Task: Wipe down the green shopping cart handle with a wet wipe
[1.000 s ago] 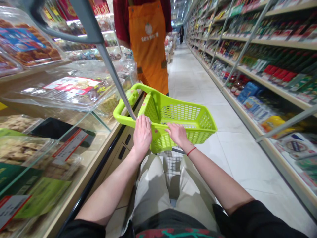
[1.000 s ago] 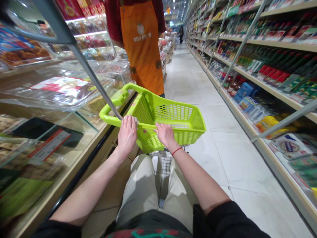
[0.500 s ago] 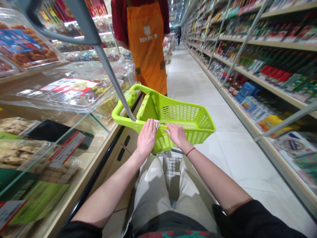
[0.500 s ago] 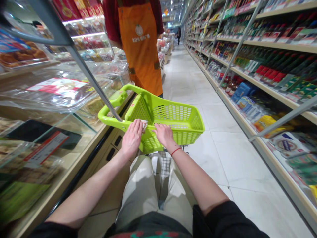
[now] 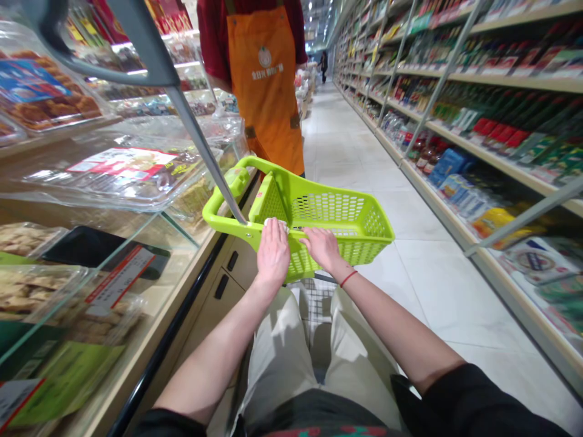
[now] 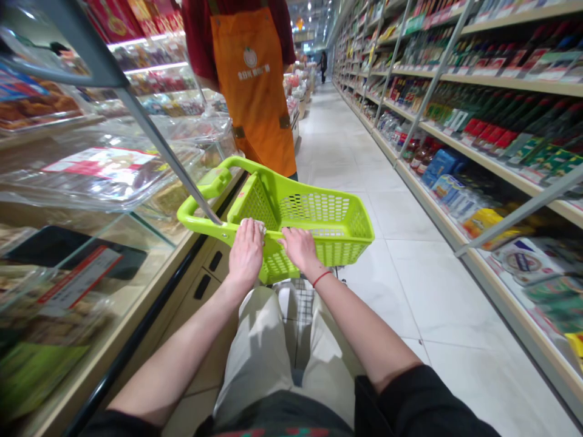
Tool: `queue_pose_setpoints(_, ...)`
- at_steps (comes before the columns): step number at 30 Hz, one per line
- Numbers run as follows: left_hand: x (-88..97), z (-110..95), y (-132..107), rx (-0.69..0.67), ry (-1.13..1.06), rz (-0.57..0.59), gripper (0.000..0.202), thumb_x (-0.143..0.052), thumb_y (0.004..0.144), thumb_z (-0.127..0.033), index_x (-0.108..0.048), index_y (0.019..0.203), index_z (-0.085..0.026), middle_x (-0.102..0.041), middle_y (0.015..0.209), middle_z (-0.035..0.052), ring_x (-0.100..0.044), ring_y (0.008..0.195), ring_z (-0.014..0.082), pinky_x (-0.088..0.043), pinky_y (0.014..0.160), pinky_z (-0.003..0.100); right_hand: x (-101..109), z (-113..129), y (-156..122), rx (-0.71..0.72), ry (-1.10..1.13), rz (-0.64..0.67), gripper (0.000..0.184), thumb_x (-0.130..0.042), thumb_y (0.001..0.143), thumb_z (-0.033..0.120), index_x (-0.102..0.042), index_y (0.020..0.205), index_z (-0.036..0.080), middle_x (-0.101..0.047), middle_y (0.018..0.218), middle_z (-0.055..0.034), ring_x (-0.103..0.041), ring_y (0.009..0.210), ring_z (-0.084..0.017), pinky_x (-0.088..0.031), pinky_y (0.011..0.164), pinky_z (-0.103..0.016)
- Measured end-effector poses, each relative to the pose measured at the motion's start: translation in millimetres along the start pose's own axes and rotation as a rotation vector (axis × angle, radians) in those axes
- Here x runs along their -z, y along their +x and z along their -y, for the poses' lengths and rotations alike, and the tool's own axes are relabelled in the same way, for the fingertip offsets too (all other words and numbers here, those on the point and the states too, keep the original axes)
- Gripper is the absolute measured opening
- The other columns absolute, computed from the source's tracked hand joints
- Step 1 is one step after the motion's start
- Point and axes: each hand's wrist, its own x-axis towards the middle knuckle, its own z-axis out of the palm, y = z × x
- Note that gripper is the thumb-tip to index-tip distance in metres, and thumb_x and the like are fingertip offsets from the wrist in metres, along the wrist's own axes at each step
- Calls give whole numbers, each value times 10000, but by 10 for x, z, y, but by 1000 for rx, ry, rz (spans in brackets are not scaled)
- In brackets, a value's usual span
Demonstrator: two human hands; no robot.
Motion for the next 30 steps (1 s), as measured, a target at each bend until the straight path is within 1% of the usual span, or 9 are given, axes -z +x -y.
queue_pose_setpoints(4, -168, -243, 9, -80, -60, 17, 497, -313, 946, -52, -417, 1416, 69, -393, 1507, 281, -273, 1473, 298, -281, 1219, 460, 17, 4, -4, -5, -11, 0, 252, -481, 981, 307, -630, 1154, 200, -704, 1037, -89, -607, 953, -241, -362, 806, -332)
queue_pose_setpoints(7, -218, -260, -9, -116, -68, 19, 507, -305, 945, -54, -408, 1431, 47, -391, 1516, 264, -265, 1478, 286, -293, 1214, 463, 34, -16, -15, 21, -11, 23, 279, -476, 981, 296, -614, 1200, 189, -698, 1053, -98, -605, 967, -242, -372, 819, -333)
queue_pose_setpoints(9, -189, -178, -24, -138, -55, 32, 517, -312, 937, -46, -407, 1439, 27, -390, 1525, 244, -280, 1475, 278, -298, 1212, 450, 49, -44, -27, 58, -2, 38, 350, -464, 992, 331, -572, 1286, 174, -689, 1111, -114, -598, 1007, -244, -378, 840, -333)
queue_pose_setpoints(12, -58, 51, -39, -132, -23, 25, 529, -316, 931, -42, -396, 1452, 16, -385, 1533, 235, -294, 1475, 268, -297, 1214, 440, 73, -124, -61, 57, -15, 54, 422, -434, 1007, 375, -522, 1366, 173, -680, 1167, -124, -601, 1030, -247, -381, 856, -337)
queue_pose_setpoints(17, 202, 486, -46, -43, 23, -58, 528, -295, 928, -38, -401, 1437, 51, -388, 1518, 273, -262, 1488, 284, -281, 1220, 457, 115, -425, -170, -28, -96, 103, 421, -455, 992, 434, -578, 1309, 186, -690, 1170, -133, -623, 1029, -260, -382, 858, -351)
queue_pose_setpoints(20, 241, 575, -48, -28, 4, -93, 535, -297, 926, -46, -402, 1444, 34, -396, 1515, 268, -259, 1489, 282, -279, 1220, 472, 132, -619, -235, -83, -125, 121, 421, -482, 976, 473, -616, 1251, 184, -699, 1158, -132, -621, 1061, -263, -380, 872, -355)
queue_pose_setpoints(24, 168, 417, -28, 10, -6, -97, 538, -301, 920, -38, -408, 1444, 17, -421, 1504, 258, -262, 1485, 283, -298, 1207, 492, 130, -704, -258, -129, -150, 140, 371, -498, 970, 463, -664, 1141, 179, -724, 1075, -124, -638, 1020, -269, -381, 839, -354)
queue_pose_setpoints(27, 91, 191, 6, 33, 11, -49, 523, -305, 913, -15, -429, 1416, 53, -416, 1501, 270, -279, 1476, 297, -296, 1210, 471, 111, -682, -242, -140, -152, 129, 363, -501, 967, 467, -664, 1126, 184, -724, 1068, -124, -639, 1006, -270, -375, 823, -354)
queue_pose_setpoints(30, 4, -59, 38, 1, 11, 22, 515, -317, 914, -3, -427, 1411, 73, -400, 1507, 275, -295, 1467, 308, -289, 1215, 449, 91, -668, -231, -148, -141, 123, 379, -486, 972, 477, -656, 1142, 185, -720, 1084, -126, -633, 1013, -267, -367, 822, -355)
